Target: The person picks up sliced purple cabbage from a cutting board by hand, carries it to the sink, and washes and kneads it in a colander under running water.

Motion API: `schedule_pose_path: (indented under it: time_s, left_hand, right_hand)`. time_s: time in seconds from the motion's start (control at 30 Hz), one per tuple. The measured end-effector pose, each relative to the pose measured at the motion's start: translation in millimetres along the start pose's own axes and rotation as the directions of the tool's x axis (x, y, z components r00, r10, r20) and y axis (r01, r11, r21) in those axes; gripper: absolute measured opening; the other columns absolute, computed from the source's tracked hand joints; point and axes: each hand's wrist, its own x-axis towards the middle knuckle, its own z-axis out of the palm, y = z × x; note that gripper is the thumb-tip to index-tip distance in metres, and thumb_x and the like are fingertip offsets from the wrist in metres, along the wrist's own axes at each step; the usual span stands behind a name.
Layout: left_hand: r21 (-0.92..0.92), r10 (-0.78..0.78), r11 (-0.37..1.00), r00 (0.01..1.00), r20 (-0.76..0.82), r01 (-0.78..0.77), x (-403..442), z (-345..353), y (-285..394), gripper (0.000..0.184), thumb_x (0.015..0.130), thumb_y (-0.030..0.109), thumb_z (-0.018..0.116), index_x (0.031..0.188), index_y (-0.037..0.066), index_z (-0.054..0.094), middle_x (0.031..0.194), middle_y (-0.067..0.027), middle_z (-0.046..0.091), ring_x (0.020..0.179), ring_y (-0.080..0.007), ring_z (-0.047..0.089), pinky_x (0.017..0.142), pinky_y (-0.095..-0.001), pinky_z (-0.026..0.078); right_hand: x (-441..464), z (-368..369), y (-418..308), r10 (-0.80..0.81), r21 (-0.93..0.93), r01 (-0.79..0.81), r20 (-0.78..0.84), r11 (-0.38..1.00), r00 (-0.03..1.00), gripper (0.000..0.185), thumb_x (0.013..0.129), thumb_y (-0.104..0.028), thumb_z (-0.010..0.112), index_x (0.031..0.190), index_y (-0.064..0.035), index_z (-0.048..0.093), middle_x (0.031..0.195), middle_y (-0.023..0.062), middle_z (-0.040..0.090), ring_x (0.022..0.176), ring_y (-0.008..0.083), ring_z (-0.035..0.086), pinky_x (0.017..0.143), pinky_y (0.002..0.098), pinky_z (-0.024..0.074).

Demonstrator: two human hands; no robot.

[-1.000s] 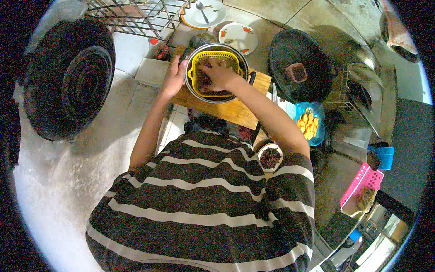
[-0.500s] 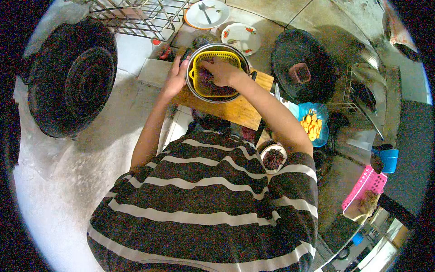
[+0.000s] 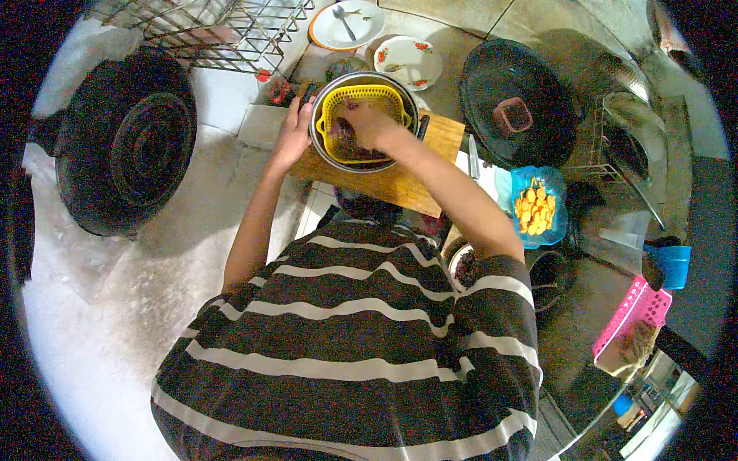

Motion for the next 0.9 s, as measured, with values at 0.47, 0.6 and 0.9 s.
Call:
schedule_pose_path:
  time_s: [0.47, 0.6, 0.9]
  left_hand:
    - [0.109, -0.088, 0.99, 0.996, -0.004, 0.088, -6, -2, 19, 0.038, 0.1, 0.037, 0.038, 0.119, 0.005, 0.049, 0.102, -0.0224, 0.063, 0.098, -0.0395, 0.059, 0.084, -0.0437, 0.045]
    - [0.057, -0.074, 0.996, 0.997, 0.003, 0.073, -8, -2, 24, 0.038, 0.1, 0.038, 0.039, 0.119, 0.006, 0.049, 0.09, -0.0152, 0.063, 0.077, -0.028, 0.062, 0.068, -0.0374, 0.048]
    - [-0.01, -0.15, 0.989, 0.987, 0.052, 0.151, -17, -8, 36, 0.04, 0.098, 0.04, 0.045, 0.114, 0.005, 0.05, 0.065, -0.0001, 0.052, 0.049, -0.0081, 0.05, 0.044, -0.0239, 0.04]
  right_hand:
    - [11, -2, -22, 0.317, -0.301, -0.253, 0.188, 0.92, 0.93, 0.088, 0.073, -0.033, 0.074, 0.145, -0.0222, 0.025, 0.15, 0.0216, 0.016, 0.127, 0.0421, 0.041, 0.099, 0.0495, 0.0418]
    - [7, 15, -20, 0.162, -0.219, -0.141, 0.078, 0.966, 0.984, 0.062, 0.083, -0.009, 0.057, 0.139, -0.0247, 0.035, 0.142, 0.0245, 0.03, 0.116, 0.0429, 0.052, 0.092, 0.0482, 0.0482]
    - [-33, 2, -34, -0.034, -0.221, 0.005, -0.128, 0.975, 0.991, 0.036, 0.086, -0.013, 0.056, 0.121, -0.0145, 0.055, 0.123, 0.0269, 0.051, 0.106, 0.0426, 0.058, 0.084, 0.0458, 0.0521]
